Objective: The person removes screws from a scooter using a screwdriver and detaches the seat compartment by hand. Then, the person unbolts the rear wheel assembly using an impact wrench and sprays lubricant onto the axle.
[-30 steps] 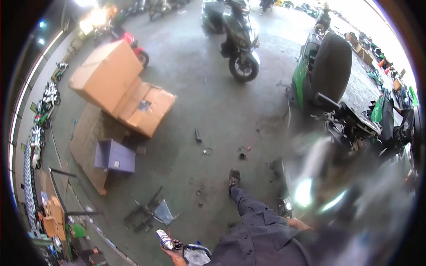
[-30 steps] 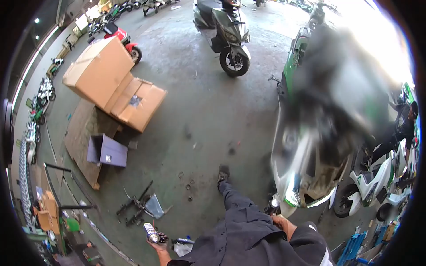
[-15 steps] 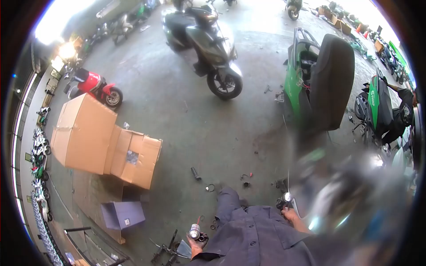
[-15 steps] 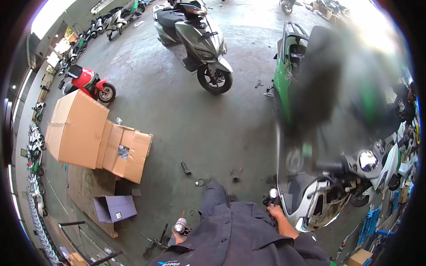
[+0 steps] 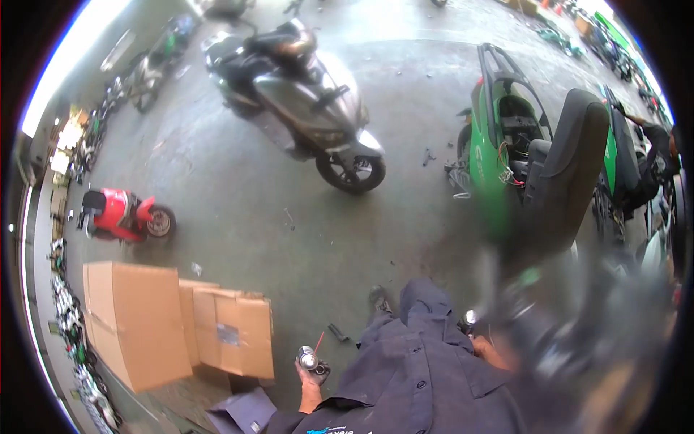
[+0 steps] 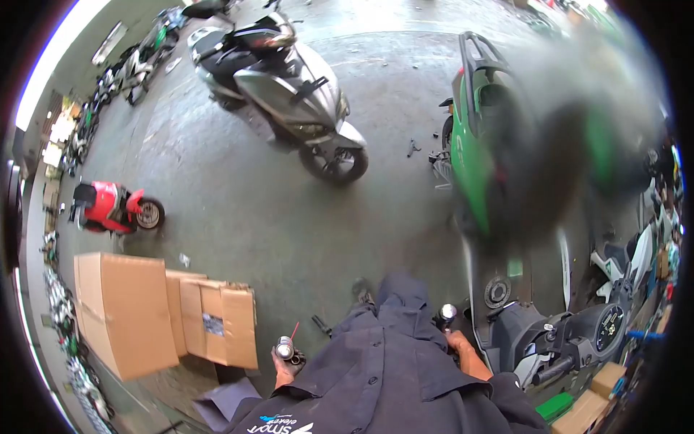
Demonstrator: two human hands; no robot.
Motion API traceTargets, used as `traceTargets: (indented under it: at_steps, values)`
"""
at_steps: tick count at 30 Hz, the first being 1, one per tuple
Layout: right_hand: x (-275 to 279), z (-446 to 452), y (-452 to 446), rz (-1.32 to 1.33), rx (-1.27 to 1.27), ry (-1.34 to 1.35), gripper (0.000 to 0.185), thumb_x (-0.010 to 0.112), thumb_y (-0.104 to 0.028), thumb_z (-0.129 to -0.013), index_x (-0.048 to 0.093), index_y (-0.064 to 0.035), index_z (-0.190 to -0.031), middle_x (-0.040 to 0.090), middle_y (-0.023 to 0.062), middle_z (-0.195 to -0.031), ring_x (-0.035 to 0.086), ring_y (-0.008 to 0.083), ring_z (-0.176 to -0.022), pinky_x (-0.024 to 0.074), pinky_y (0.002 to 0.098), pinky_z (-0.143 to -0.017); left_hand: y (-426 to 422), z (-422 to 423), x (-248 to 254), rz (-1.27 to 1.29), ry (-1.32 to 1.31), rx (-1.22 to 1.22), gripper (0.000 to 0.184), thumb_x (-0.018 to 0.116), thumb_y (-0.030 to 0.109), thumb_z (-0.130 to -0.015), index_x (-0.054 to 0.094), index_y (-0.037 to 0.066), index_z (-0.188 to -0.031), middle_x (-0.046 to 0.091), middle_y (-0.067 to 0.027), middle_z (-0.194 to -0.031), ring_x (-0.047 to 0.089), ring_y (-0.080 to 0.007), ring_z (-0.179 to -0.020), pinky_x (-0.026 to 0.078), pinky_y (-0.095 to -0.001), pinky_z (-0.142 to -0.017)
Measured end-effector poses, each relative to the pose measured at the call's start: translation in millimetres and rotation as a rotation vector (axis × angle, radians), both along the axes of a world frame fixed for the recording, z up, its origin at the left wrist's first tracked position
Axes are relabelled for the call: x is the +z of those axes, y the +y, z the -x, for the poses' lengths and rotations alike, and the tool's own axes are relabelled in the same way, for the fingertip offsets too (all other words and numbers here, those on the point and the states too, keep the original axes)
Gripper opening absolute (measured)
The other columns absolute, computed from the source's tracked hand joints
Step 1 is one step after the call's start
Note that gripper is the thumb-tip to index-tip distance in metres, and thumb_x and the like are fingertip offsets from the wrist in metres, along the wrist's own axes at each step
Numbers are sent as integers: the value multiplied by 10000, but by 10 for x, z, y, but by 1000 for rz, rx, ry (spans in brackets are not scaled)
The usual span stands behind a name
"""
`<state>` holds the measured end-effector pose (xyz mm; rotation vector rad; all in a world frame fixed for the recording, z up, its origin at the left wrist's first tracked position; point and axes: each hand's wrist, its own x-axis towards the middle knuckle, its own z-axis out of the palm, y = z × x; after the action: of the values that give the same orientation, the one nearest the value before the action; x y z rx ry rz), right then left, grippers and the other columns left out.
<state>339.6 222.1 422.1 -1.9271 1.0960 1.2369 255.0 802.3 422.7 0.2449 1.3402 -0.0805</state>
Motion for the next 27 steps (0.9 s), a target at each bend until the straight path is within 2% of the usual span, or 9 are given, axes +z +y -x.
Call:
traceTargets:
  at_steps: [2, 3, 10, 12, 16, 17, 20, 22, 27]
  values:
    - [-850, -1, -160, -17, -67, -48, 716, 711, -493, -762, 617, 140, -1082, 658, 232, -1114, 640, 292, -1066, 488, 395, -841, 159, -774, 60, -33, 7, -48, 675, 433, 711, -801, 572, 59, -902, 530, -109, -709, 509, -260, -630, 439, -396, -569]
    - [-1150, -30, -189, -59, -106, -34, 710, 642, -529, -804, 620, 111, -1111, 652, 215, -1146, 628, 293, -1100, 483, 405, -861, 199, -1100, 94, -47, 18, -70, 672, 434, 707, -803, 571, 57, -903, 531, -110, -711, 512, -258, -633, 439, -395, -567]
    - [-762, -1748, -53, -4, -194, -24, 665, 627, -504, -822, 625, 104, -1093, 655, 218, -1102, 635, 299, -1058, 485, 414, -837, 98, -3764, -104, -11, -155, -178, 674, 448, 689, -814, 568, 31, -900, 537, -114, -702, 515, -250, -629, 433, -373, -570]
    - [-684, -2203, -173, 3, -226, -13, 653, 623, -497, -828, 626, 102, -1088, 656, 219, -1089, 637, 301, -1045, 485, 416, -830, -141, -4436, 30, 17, -197, -264, 676, 451, 690, -814, 568, 29, -899, 536, -116, -707, 505, -253, -631, 429, -368, -576]
    - [-410, -3084, -487, 32, -285, -30, 628, 614, -483, -838, 629, 97, -1078, 658, 221, -1063, 641, 304, -1021, 486, 421, -817, -676, -5672, 108, 65, -126, -289, 735, 425, 709, -818, 564, -1, -946, 529, -123, -713, 490, -264, -649, 428, -369, -588]
    - [-346, -3272, -562, 38, -297, -29, 622, 612, -479, -841, 629, 96, -1075, 658, 221, -1057, 642, 305, -1015, 486, 422, -813, -849, -6034, 240, 94, -132, -315, 775, 423, 711, -818, 555, -36, -980, 537, -127, -724, 496, -269, -661, 437, -378, -590]
    - [-134, -3932, -722, 64, -322, -32, 604, 606, -469, -848, 631, 93, -1068, 660, 223, -1038, 645, 307, -996, 487, 426, -803, -1171, -7170, 413, 182, -262, -429, 802, 441, 686, -826, 545, -75, -1059, 549, -126, -755, 514, -269, -706, 449, -370, -613]
    - [-41, -4187, -843, 75, -343, -37, 592, 601, -461, -853, 633, 91, -1062, 661, 224, -1025, 647, 309, -984, 487, 428, -796, -1430, -7617, 573, 220, -338, -519, 814, 466, 676, -821, 537, -82, -1111, 554, -122, -772, 520, -264, -716, 450, -362, -626]
    - [-16, -5036, -939, 88, -376, -13, 562, 591, -444, -866, 636, 86, -1050, 663, 226, -993, 652, 313, -953, 488, 434, -780, -1804, -9101, 718, 250, -395, -670, 866, 479, 699, -805, 516, -78, -1186, 545, -102, -780, 503, -237, -715, 434, -351, -629]
